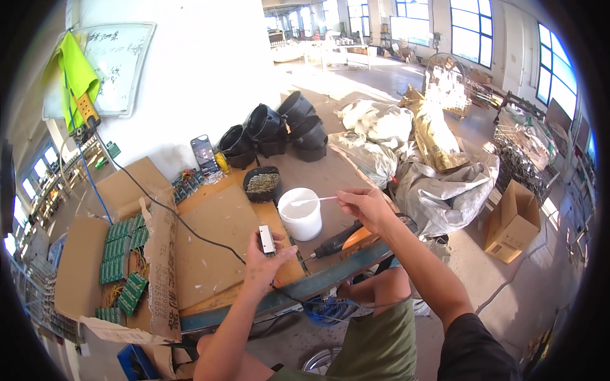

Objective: The person attaches colored wires into a circular plastic component, applies a white substance from a cup using a small spoon, and then uses a handheld power tool to secure fasteners into the assembly.

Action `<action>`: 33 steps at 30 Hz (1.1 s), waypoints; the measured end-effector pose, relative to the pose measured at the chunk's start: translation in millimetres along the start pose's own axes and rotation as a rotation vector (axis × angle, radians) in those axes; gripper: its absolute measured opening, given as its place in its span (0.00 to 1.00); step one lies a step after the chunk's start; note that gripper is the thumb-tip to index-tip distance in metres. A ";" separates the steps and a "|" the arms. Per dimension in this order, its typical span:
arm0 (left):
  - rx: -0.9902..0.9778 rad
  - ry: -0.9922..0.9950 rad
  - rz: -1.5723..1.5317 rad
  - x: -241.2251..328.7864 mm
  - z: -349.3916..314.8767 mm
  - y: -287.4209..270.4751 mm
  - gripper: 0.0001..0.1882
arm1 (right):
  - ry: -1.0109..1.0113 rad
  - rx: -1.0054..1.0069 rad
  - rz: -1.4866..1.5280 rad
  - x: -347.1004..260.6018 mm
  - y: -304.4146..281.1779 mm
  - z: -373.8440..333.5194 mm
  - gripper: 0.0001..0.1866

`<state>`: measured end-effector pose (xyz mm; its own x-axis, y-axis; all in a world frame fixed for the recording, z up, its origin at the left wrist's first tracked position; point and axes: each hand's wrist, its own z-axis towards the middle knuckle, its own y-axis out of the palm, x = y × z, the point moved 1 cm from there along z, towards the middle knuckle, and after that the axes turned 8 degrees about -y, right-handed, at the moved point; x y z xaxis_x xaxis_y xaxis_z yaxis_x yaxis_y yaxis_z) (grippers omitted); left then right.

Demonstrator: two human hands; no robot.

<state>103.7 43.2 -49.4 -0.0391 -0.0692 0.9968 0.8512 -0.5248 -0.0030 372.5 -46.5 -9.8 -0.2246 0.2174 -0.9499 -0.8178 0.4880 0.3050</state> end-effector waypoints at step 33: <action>0.046 -0.078 -0.184 14.5 -24.3 -10.8 0.30 | -0.306 0.011 -0.421 -12.2 12.9 -14.0 0.11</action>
<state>81.3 27.2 -36.8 -0.1572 0.0912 0.9833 0.8563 -0.4834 0.1818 357.3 -54.8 4.7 0.2887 0.2368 -0.9277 -0.7980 0.5949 -0.0965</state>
